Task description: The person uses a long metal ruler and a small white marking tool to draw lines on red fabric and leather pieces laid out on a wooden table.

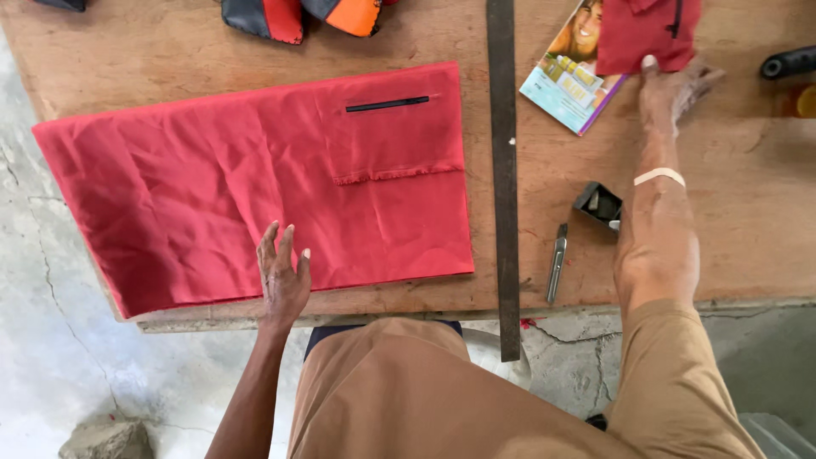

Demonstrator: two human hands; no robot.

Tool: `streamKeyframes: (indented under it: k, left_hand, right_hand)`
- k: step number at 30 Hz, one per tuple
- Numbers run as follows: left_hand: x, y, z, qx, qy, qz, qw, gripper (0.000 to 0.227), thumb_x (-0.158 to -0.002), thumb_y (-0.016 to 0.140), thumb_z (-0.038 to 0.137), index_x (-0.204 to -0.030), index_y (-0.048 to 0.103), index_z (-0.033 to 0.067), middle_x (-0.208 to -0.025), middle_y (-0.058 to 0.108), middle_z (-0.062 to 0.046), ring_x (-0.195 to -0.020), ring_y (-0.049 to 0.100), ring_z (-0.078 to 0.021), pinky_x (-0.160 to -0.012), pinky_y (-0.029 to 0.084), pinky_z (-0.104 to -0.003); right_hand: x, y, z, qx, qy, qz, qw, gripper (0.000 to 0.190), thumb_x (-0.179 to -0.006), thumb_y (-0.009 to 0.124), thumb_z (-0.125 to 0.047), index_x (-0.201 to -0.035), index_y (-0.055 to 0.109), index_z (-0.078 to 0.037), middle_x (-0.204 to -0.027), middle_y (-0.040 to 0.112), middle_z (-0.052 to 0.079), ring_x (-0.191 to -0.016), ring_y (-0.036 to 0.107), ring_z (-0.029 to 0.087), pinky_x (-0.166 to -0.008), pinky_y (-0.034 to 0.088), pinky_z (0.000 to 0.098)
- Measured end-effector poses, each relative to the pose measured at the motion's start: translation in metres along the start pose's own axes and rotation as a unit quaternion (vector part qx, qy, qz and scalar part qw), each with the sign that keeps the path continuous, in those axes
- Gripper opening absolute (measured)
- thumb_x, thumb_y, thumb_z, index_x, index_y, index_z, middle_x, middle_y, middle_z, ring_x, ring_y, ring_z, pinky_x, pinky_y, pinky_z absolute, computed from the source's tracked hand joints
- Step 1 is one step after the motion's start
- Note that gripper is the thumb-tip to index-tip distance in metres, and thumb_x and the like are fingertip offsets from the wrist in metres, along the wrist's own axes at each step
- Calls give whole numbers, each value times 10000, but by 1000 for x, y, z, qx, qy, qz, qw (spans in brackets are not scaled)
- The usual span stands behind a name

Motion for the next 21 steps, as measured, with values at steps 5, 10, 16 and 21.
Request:
streamKeyframes:
  k: [5,10,16,21]
  left_hand:
    - [-5,3,5,2,-2,8,1000,537,-903,713,48,-1414,561,-18,-1547,418,-262,-1421,408,-426,-1159,374,-521]
    - [-14,3,25,47,25,33,998,493,-935,713,55,-1403,571,-1,-1491,486,-245,-1375,485,-388,-1141,439,-499]
    - [-18,82,44,401,-171,-219,873,461,-924,675,296,-1361,601,170,-1250,690,-15,-1189,667,-188,-1038,570,-390]
    - [13,148,80,748,-185,-390,504,460,-961,715,372,-1358,593,176,-1334,602,-20,-1255,576,-199,-1145,481,-430]
  right_hand:
    - [-10,-10,19,-143,131,2,981,256,-817,818,-67,-983,627,-100,-1092,607,117,-955,652,256,-894,578,416]
    - [-13,-115,-4,-357,132,122,917,295,-835,676,33,-1084,562,-77,-1036,666,76,-936,680,205,-870,602,370]
    - [125,-297,-151,-490,-23,-190,850,482,-985,679,56,-1426,493,0,-1301,652,131,-1209,688,228,-1088,630,373]
    - [249,-354,-252,-632,87,-408,653,354,-937,723,-20,-1278,630,-4,-1206,723,89,-1124,697,182,-1053,592,376]
Point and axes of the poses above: each hand's wrist, its own x-axis away from the middle knuckle, its own y-axis out of the palm, z = x × y, the point moved 4 cm from there along -x, towards the middle knuckle
